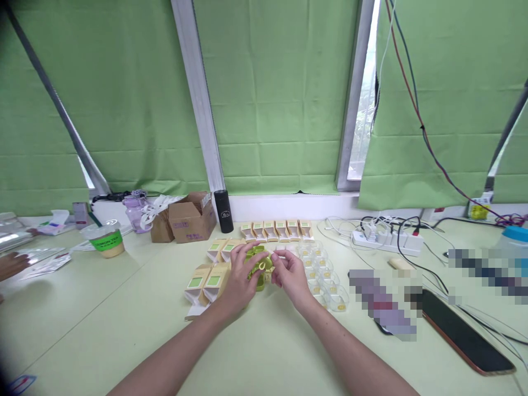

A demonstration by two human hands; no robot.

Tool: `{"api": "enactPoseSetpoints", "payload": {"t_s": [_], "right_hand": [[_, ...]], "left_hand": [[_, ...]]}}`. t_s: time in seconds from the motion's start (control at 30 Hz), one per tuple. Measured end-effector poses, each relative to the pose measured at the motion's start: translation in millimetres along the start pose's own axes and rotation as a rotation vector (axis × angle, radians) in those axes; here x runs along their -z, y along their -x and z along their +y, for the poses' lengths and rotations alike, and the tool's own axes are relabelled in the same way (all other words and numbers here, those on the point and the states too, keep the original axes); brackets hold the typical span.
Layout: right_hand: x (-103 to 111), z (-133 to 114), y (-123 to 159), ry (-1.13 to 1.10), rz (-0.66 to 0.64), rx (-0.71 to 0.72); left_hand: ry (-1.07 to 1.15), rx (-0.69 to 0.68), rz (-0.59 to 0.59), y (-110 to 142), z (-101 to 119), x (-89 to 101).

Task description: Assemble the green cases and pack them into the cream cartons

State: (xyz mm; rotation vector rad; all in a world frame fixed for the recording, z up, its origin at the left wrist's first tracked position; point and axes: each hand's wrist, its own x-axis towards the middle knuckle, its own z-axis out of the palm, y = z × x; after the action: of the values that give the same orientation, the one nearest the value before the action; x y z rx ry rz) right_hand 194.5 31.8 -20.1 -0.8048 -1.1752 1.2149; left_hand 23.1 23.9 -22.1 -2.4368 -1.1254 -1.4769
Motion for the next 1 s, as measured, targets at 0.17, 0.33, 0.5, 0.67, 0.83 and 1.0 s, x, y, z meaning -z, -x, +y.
{"api": "enactPoseSetpoints", "payload": {"t_s": [0.17, 0.33, 0.5, 0.67, 0.83, 1.0], "right_hand": [[0.3, 1.8, 0.3, 0.026, -0.005, -0.015], [3.9, -2.5, -2.9, 0.064, 0.040, 0.001], [21.8, -15.6, -3.1, 0.207, 0.091, 0.110], [57.4, -34.2, 15.8, 0.584, 0.141, 0.231], [89.6, -46.0, 51.0, 1.193, 0.037, 0.359], [106.3, -40.8, 80.9, 1.596, -0.083, 0.492]], "left_hand": [[0.032, 0.012, 0.009, -1.6, -3.5, 1.7], [0.174, 0.131, 0.024, -3.4, -4.0, 1.4], [0.345, 0.370, 0.061, -5.8, -0.6, -1.0], [0.394, 0.597, 0.023, -8.9, 2.1, -0.2], [0.369, 0.667, 0.016, -10.4, -3.0, -1.1], [0.383, 0.632, 0.051, -8.5, -10.1, -6.1]]}}
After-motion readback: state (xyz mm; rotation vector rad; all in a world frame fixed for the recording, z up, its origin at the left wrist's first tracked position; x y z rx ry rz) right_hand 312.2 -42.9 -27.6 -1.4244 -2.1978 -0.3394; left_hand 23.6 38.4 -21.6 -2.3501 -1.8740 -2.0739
